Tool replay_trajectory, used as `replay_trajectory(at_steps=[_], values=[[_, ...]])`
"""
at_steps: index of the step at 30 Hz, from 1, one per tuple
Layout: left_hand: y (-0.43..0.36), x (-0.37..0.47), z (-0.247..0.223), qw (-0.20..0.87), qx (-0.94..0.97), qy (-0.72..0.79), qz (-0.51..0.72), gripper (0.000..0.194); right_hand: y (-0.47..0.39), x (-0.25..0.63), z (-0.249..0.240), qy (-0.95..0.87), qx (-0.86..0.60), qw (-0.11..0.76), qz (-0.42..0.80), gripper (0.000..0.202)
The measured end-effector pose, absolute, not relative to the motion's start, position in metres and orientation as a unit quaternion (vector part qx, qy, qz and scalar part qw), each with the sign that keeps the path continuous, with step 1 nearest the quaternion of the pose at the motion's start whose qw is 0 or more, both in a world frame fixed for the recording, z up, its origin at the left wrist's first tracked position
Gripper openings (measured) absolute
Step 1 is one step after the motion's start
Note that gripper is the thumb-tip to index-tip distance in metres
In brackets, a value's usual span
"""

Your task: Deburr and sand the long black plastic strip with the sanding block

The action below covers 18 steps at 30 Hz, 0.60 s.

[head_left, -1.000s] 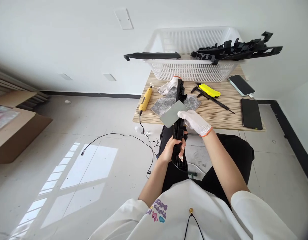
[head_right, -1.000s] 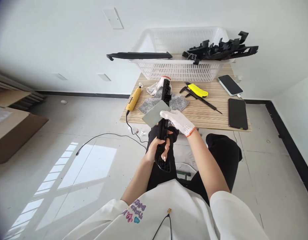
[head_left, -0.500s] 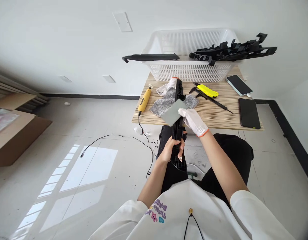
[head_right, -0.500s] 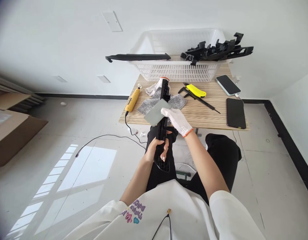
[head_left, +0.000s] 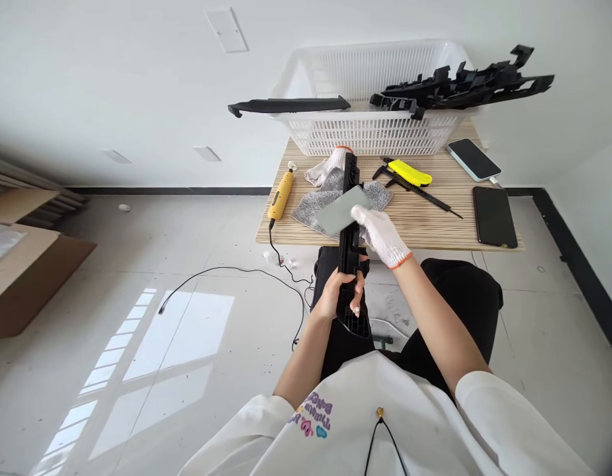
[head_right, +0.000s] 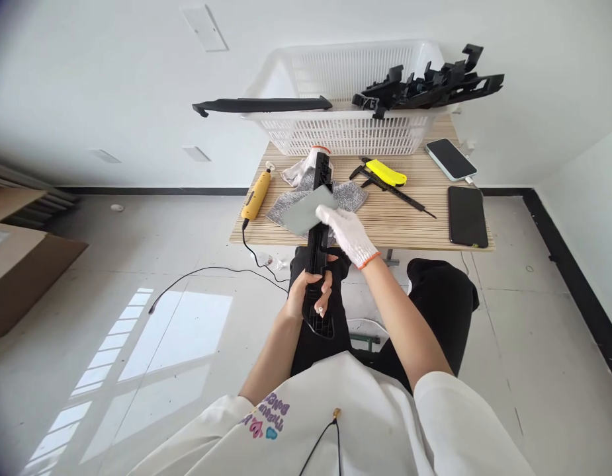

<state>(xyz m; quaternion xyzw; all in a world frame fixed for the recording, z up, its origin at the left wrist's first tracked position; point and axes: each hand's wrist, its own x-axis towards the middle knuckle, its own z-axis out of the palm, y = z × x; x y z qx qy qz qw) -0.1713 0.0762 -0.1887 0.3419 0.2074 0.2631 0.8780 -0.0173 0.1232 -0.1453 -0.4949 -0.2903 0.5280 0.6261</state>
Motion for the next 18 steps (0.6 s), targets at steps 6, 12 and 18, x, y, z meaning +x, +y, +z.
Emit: replay_trajectory(at_steps=[6, 12, 18], values=[[0.076, -0.171, -0.187, 0.865, 0.36, 0.213, 0.276, 0.054, 0.131, -0.02, -0.158, -0.282, -0.458, 0.626, 0.565, 0.025], [0.073, -0.169, -0.184, 0.845, 0.395, 0.235, 0.274, 0.048, 0.136, -0.024, -0.157, -0.288, -0.462, 0.639, 0.543, 0.024], [0.073, -0.169, -0.184, 0.842, 0.394, 0.23, 0.286, 0.045, 0.137, -0.027, -0.159, -0.299, -0.46, 0.642, 0.535, 0.025]])
